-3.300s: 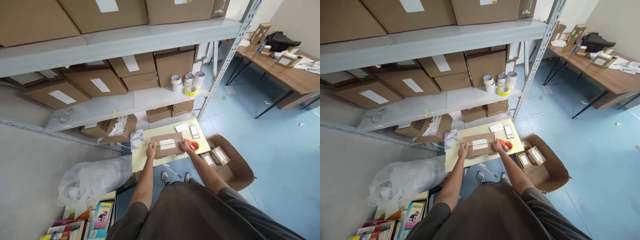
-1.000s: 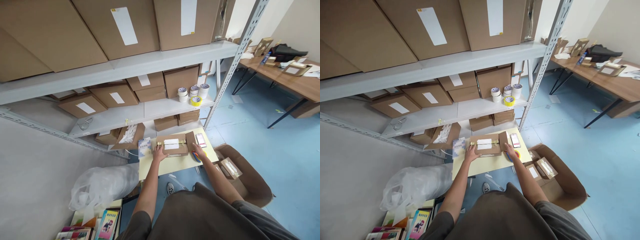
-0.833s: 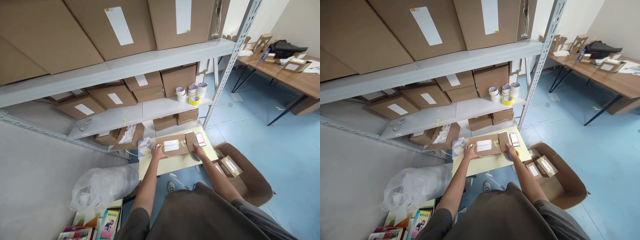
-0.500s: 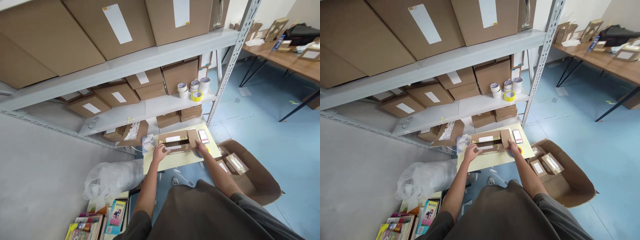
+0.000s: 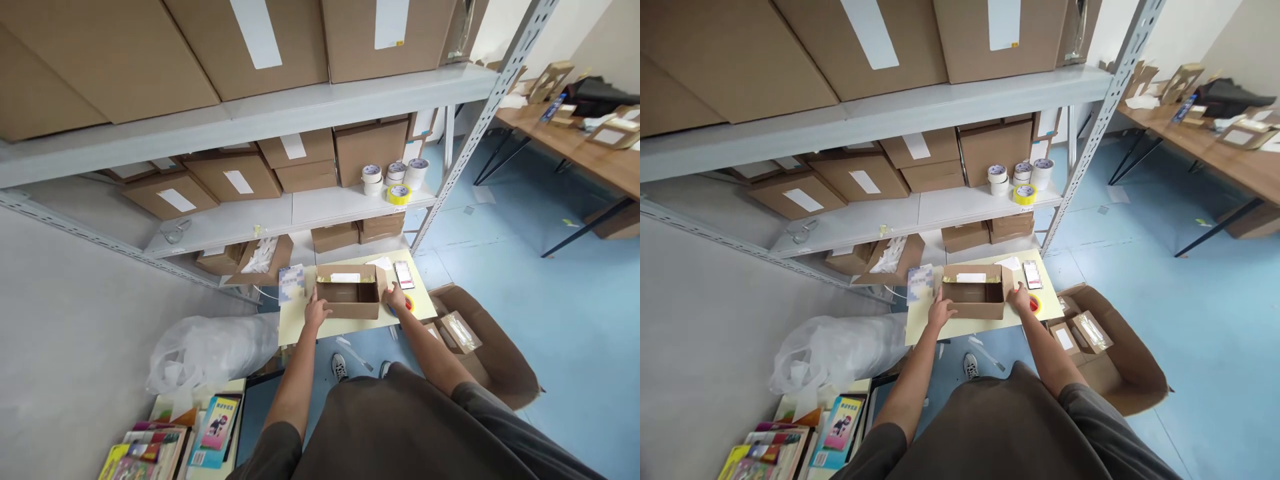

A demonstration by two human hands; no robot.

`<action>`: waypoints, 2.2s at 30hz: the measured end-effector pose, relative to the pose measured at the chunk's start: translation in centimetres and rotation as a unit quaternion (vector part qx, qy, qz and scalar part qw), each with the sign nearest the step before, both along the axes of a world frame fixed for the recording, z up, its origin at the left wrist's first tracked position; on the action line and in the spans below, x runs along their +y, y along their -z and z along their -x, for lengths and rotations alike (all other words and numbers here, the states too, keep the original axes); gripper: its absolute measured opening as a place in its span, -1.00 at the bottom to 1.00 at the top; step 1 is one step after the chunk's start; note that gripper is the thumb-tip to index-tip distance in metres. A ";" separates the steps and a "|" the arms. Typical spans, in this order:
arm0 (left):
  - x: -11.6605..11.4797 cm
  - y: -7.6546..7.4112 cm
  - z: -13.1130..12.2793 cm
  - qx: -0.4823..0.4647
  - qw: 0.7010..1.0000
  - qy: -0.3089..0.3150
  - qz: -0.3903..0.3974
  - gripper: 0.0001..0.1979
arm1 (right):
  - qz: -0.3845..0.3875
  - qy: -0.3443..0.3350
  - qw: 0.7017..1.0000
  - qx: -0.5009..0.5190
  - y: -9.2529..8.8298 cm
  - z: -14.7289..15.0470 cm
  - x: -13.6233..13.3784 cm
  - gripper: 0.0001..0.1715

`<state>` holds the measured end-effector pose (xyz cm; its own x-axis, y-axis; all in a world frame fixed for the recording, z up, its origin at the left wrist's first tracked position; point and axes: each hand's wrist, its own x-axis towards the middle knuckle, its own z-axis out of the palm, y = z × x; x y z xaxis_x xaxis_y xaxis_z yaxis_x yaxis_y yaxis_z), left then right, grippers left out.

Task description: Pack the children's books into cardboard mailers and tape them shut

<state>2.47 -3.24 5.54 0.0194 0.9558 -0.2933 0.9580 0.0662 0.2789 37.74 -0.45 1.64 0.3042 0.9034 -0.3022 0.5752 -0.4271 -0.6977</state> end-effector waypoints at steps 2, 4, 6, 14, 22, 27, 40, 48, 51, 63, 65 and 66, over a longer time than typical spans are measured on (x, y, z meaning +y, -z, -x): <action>-0.8 0.5 0.2 0.002 0.999 -0.017 -0.031 -0.76 | -0.053 -0.017 0.996 -0.076 -1.1 0.6 0.3 -0.55; -2.1 1.1 0.4 0.004 0.998 -0.030 -0.052 -0.81 | -0.106 -0.102 0.981 -0.127 -2.0 1.6 0.8 -0.61; -3.3 1.5 0.7 0.002 0.997 -0.040 -0.063 -0.84 | -0.098 -0.229 0.960 -0.130 -2.5 3.1 1.3 -0.65; -4.1 2.0 0.8 -0.028 0.994 -0.067 -0.081 -0.84 | -0.158 -0.283 0.932 -0.162 -1.0 7.5 2.0 -0.21; -3.9 2.8 1.3 -0.046 0.993 -0.037 -0.104 -0.88 | -0.056 -0.302 0.916 -0.258 -3.2 8.7 8.6 0.07; -3.8 3.0 1.3 -0.065 0.994 -0.038 -0.079 -0.91 | 0.051 -0.317 0.903 -0.286 -3.2 10.3 10.4 -0.09; -3.8 3.8 1.0 -0.052 0.993 -0.057 -0.090 -0.90 | 0.000 -0.230 0.933 -0.276 -0.2 11.1 10.9 -0.56; -4.5 3.0 -0.3 -0.064 0.991 -0.095 -0.063 -0.89 | -0.031 -0.265 0.927 -0.263 0.8 9.9 11.4 -0.61; -4.7 2.9 -0.8 -0.079 0.989 -0.100 -0.071 -0.86 | -0.046 -0.269 0.926 -0.262 1.1 9.5 11.3 -0.61; -4.1 1.8 -1.3 -0.075 0.997 -0.024 -0.021 -0.85 | -0.137 -0.163 0.956 -0.203 -1.2 11.9 6.6 -0.37; -4.1 1.8 -0.8 -0.076 0.997 -0.004 -0.015 -0.71 | -0.154 -0.177 0.956 -0.178 -1.6 15.4 5.4 -0.32; -4.2 1.9 -0.5 -0.081 0.997 0.001 -0.015 -0.61 | -0.158 -0.188 0.956 -0.158 -1.9 17.4 5.1 -0.31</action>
<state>2.93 -7.41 3.67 0.0659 0.9642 -0.2570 0.9001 0.0538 0.4323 20.37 4.63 3.52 -0.0291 0.9979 0.0577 0.8498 0.0551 -0.5242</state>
